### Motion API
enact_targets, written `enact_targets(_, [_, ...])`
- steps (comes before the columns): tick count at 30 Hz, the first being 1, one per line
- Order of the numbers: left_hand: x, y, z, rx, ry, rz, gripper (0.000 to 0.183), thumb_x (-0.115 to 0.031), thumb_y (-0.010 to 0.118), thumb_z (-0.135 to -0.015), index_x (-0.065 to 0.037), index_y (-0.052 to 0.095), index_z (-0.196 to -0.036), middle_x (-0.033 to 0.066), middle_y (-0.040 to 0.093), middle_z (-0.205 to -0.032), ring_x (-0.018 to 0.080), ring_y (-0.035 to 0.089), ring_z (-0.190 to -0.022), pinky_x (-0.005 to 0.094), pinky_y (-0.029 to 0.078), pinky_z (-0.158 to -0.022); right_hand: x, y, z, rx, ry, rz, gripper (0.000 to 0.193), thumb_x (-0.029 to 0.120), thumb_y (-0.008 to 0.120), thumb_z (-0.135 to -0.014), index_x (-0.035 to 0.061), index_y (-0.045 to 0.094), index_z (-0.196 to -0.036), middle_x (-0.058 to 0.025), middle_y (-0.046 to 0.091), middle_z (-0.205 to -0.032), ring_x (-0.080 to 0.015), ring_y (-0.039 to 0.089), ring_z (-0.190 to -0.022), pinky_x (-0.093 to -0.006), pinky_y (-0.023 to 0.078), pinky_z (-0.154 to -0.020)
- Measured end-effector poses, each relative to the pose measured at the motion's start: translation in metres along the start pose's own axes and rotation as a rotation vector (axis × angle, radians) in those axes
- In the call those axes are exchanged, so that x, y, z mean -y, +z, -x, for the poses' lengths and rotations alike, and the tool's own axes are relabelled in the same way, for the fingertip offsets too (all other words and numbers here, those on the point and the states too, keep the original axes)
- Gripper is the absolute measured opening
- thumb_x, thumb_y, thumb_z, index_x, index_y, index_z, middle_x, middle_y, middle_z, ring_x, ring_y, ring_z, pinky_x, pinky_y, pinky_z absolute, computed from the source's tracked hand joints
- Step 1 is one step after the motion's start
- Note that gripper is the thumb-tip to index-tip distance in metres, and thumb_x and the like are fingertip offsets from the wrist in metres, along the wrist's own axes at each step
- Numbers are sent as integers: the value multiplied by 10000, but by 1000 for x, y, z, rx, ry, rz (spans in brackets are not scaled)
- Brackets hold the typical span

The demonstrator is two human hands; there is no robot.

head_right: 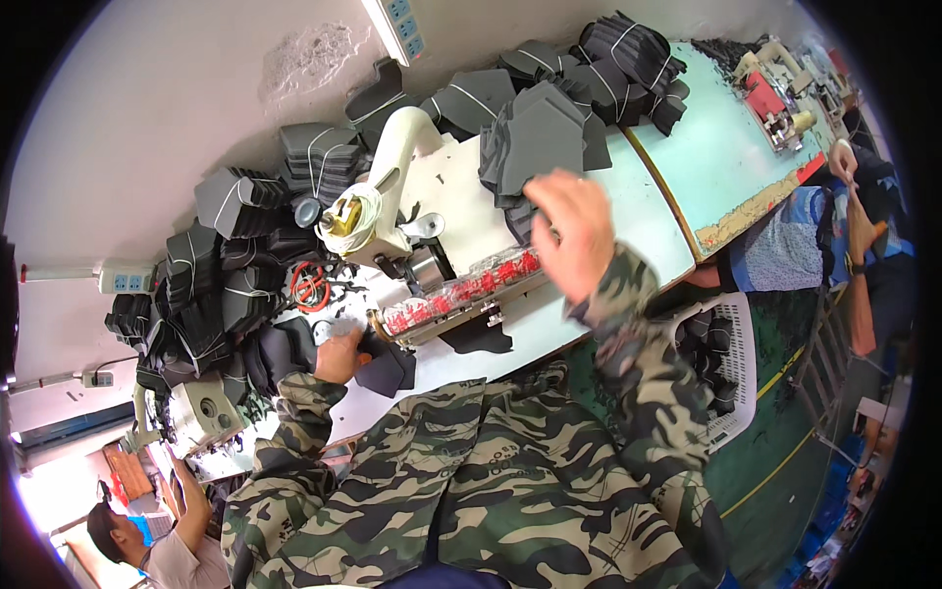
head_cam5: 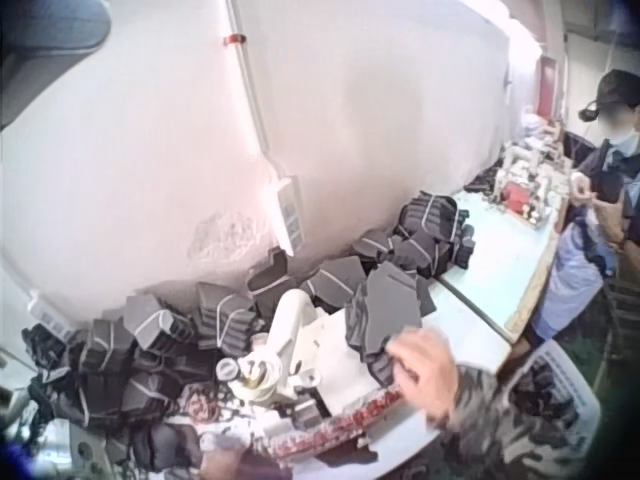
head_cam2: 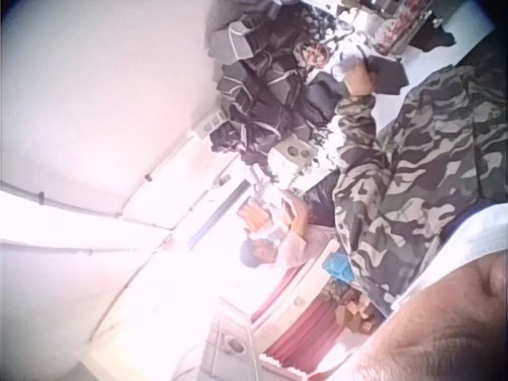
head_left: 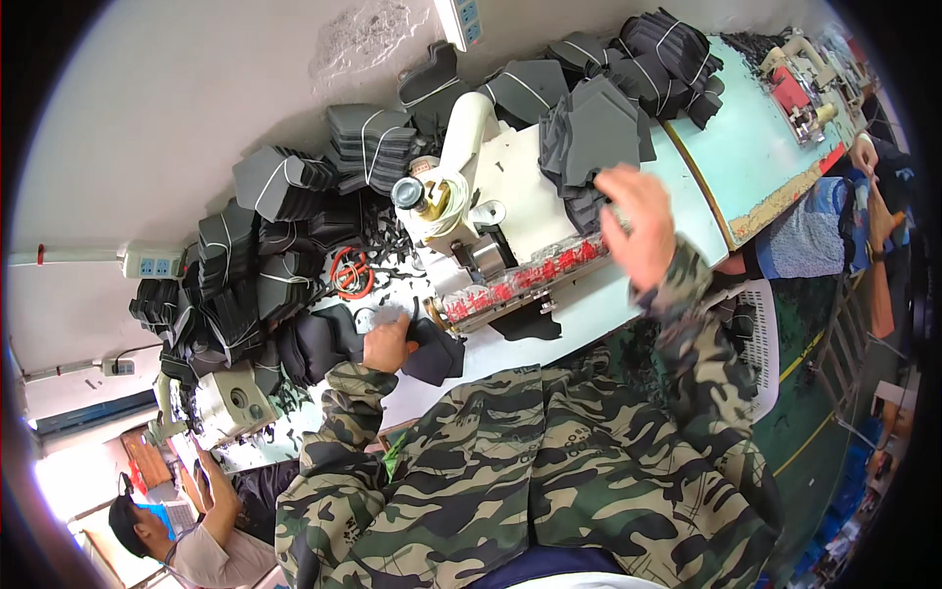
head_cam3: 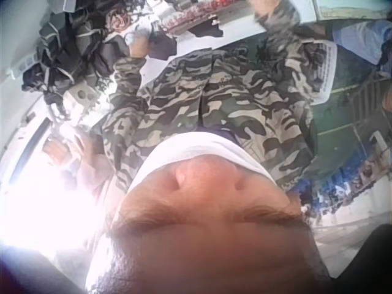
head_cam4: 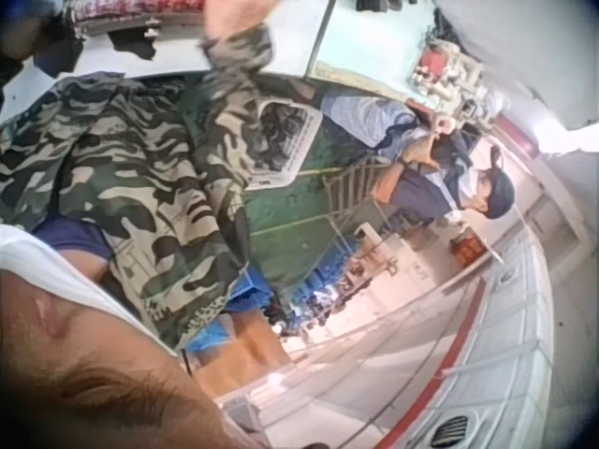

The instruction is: Skiving the edges of leather shoe components using a skiving machine to thin the material for subsequent assembly.

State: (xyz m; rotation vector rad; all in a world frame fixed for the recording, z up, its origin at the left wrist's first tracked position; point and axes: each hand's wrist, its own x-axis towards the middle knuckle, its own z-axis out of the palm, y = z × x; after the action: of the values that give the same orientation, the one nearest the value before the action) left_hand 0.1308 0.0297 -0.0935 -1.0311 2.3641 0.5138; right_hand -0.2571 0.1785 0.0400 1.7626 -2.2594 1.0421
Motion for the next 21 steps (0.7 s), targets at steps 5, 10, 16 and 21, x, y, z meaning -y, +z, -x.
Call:
enact_targets(5, [0, -10, -1, -131, 170, -12, 335, -235, 781, -655, -57, 609, -881, 161, 635, -817, 364, 616, -818, 451, 490, -690, 69, 38, 50, 396, 229, -788, 215, 71, 634, -795, 8, 631, -1001, -135, 659, -846, -234, 662, -747, -310, 517, -674])
enact_targets(10, [-4, -16, 6, -236, 306, -101, 243, -180, 733, -687, -36, 624, -850, 136, 611, -737, 349, 611, -781, 429, 484, -706, 75, 60, 78, 728, 364, -928, 217, 77, 637, -791, 18, 654, -1000, -130, 665, -916, -212, 657, -849, -304, 506, -769])
enact_targets(16, [-77, -111, 28, 373, 510, 761, 226, -191, 679, -815, -23, 530, -838, -3, 467, -669, 99, 412, -647, 278, 365, -580, 71, 73, 81, 922, 64, -1108, 259, 105, 689, -740, 93, 694, -999, -132, 628, -1097, -272, 590, -1027, -340, 436, -905])
enact_targets(21, [-59, -107, 10, 206, 421, 957, 211, -208, 540, -937, -15, 597, -1001, 23, 564, -737, 89, 489, -624, 255, 410, -564, 88, 74, 70, 644, 607, -994, 215, 37, 608, -776, 14, 661, -983, -84, 670, -840, -138, 629, -728, -268, 493, -690])
